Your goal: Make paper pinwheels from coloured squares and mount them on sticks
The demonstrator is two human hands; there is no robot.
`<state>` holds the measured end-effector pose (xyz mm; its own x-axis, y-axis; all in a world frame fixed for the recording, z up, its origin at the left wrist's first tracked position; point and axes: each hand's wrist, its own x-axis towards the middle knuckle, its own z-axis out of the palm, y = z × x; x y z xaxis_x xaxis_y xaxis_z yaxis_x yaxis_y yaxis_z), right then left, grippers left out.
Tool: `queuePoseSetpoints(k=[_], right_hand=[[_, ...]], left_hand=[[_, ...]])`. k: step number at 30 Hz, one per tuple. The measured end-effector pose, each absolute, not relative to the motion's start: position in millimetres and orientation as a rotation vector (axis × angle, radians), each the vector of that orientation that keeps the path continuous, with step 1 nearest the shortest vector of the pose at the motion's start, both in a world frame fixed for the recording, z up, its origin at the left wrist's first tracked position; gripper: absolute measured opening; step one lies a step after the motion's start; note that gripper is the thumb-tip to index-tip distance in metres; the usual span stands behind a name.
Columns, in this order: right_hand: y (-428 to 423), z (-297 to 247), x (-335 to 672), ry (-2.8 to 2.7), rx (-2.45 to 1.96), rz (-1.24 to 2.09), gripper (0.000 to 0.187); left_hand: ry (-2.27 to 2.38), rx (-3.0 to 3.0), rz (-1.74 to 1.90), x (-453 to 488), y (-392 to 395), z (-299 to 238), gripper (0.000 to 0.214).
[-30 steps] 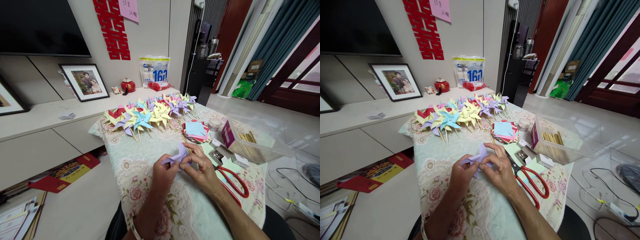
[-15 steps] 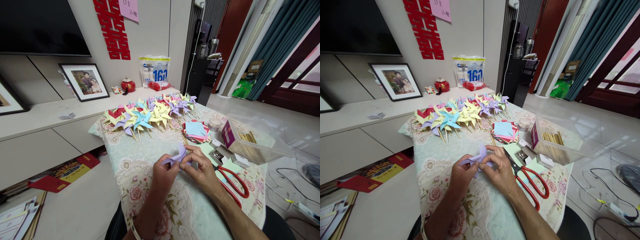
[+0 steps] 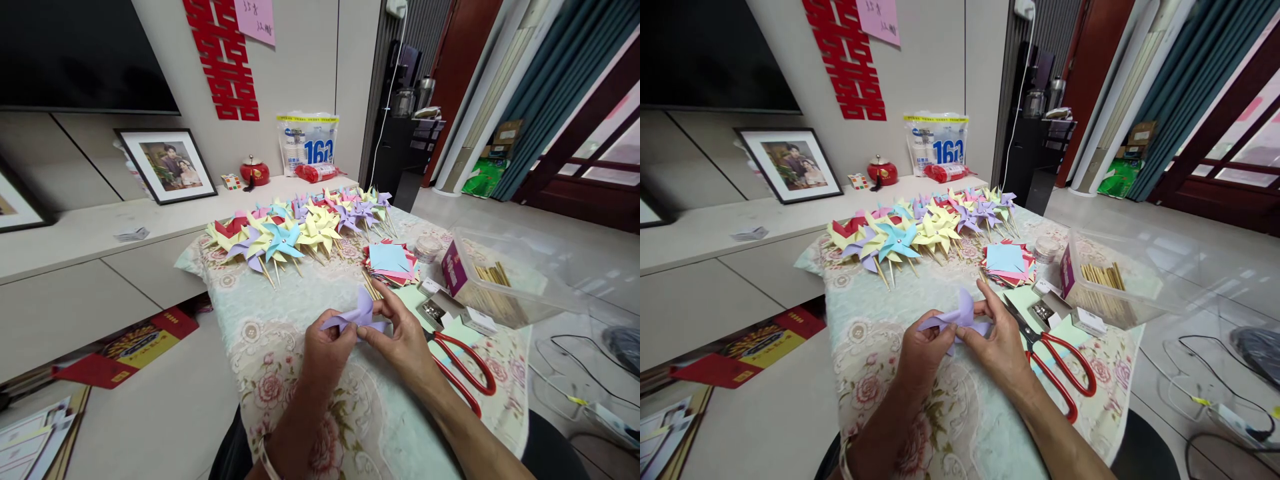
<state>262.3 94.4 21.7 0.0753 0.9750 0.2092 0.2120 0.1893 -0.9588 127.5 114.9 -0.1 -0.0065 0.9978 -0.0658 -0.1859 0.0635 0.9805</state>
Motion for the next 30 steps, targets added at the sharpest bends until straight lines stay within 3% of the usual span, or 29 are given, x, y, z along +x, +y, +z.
queuePoseSetpoints(k=[30], right_hand=[[99.2,15.6,262.9,-1.241,-1.245,1.024,0.057]], left_hand=[[1.147,1.06,1.225,127.2,115.1,-3.6,0.014]])
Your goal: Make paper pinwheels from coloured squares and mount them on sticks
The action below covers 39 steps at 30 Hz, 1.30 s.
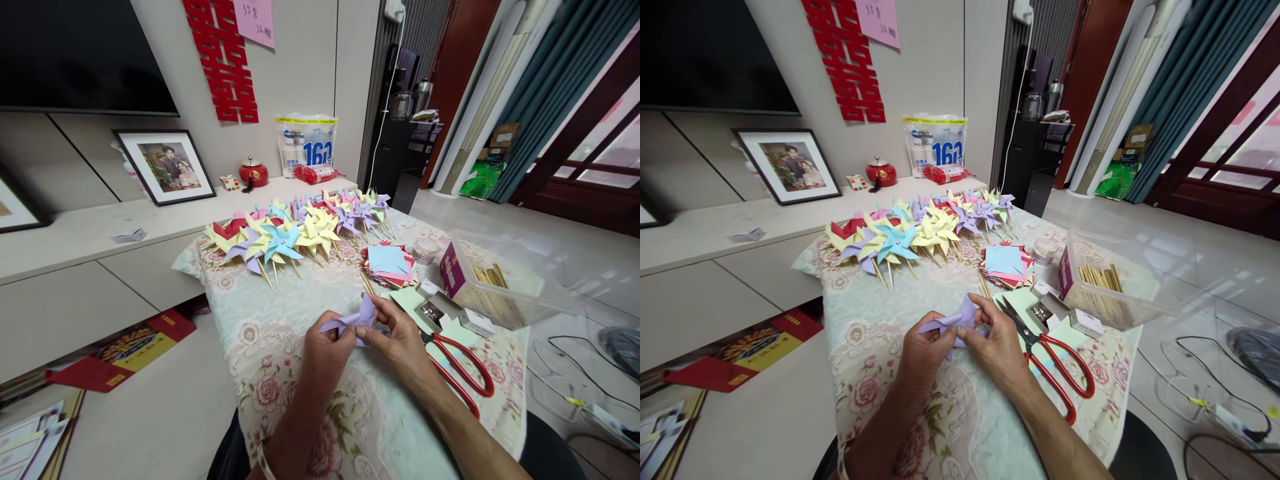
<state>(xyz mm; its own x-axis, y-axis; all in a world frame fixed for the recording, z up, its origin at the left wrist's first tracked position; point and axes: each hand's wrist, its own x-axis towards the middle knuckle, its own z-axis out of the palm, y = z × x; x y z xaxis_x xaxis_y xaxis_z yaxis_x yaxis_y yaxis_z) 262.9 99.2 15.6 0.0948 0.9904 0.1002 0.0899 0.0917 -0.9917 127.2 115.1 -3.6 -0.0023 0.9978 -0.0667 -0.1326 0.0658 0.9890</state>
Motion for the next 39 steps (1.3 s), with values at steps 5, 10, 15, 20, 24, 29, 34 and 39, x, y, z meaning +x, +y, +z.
queuePoseSetpoints(k=[5,10,15,20,24,29,34,39], right_hand=[[101,14,264,-1.246,-1.213,1.062,0.053],[101,11,265,-1.259,-1.228,1.042,0.05],[101,12,265,-1.237,-1.217,1.071,0.048],[101,14,265,-1.203,-1.217,1.109,0.048],[101,15,265,-1.206,-1.249,1.081,0.048],[101,14,264,-1.212,-1.261,1.067,0.048],[101,15,265,-1.202,-1.261,1.082,0.048],[101,17,265,-1.21,-1.266,1.072,0.047]], left_hand=[[1.139,1.08,1.224,126,115,-5,0.016],[1.127,1.062,1.236,128,116,-8,0.017],[1.118,1.072,1.239,128,117,-9,0.015],[1.124,1.09,1.217,128,116,-9,0.015],[1.142,1.1,1.222,129,116,-9,0.014],[1.164,1.102,1.212,129,115,-9,0.014],[1.176,1.109,1.215,129,114,-5,0.014],[1.144,1.05,1.202,129,113,2,0.016]])
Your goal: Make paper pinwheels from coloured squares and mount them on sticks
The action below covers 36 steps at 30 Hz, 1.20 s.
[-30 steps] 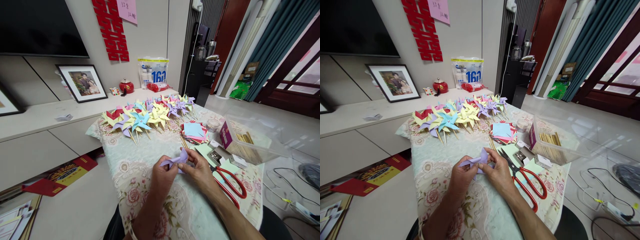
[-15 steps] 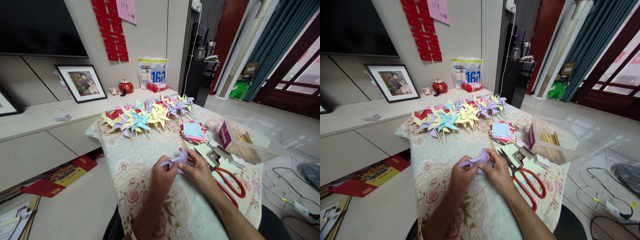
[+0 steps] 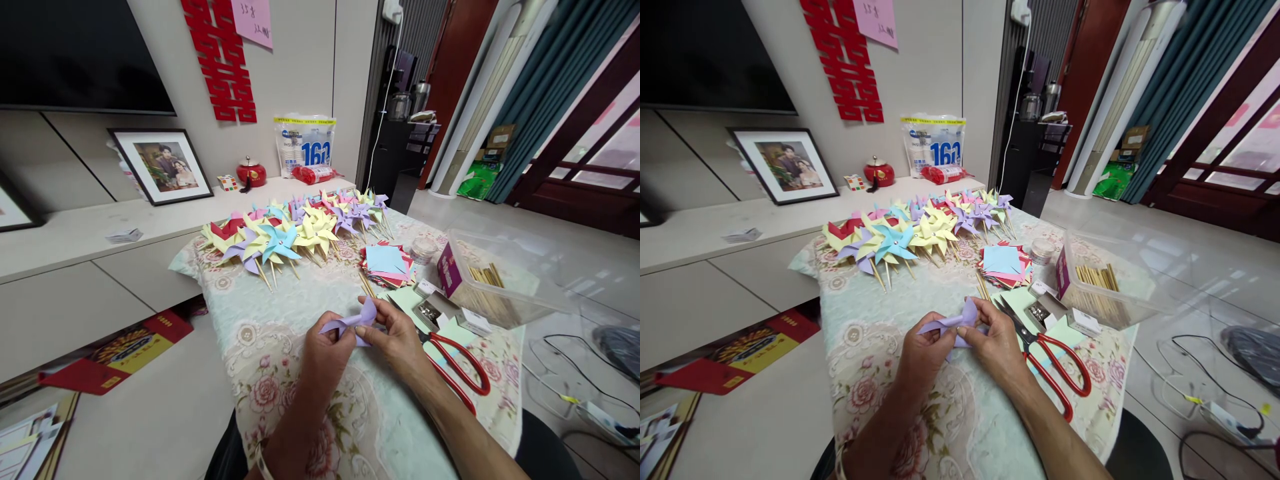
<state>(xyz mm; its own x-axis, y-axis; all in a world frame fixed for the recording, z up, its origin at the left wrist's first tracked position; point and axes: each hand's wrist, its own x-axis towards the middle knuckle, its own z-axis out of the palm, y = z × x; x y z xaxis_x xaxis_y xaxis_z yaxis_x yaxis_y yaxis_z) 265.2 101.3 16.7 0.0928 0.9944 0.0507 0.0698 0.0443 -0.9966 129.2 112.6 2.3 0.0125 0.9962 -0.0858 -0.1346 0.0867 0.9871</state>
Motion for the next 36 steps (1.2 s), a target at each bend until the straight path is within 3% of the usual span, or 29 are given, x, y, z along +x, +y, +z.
queuePoseSetpoints(k=[12,19,29,36], right_hand=[[101,15,264,-1.181,-1.233,1.122,0.042],[101,16,271,-1.234,-1.208,1.16,0.048],[78,62,343,-1.224,-1.489,0.644,0.048],[115,124,431,-1.434,-1.926,0.127,0.024]], left_hand=[[1.029,0.96,1.179,131,114,-13,0.022],[0.832,0.767,1.127,129,115,-8,0.023],[0.843,0.694,1.215,132,119,4,0.017],[0.819,0.713,1.196,135,120,6,0.015]])
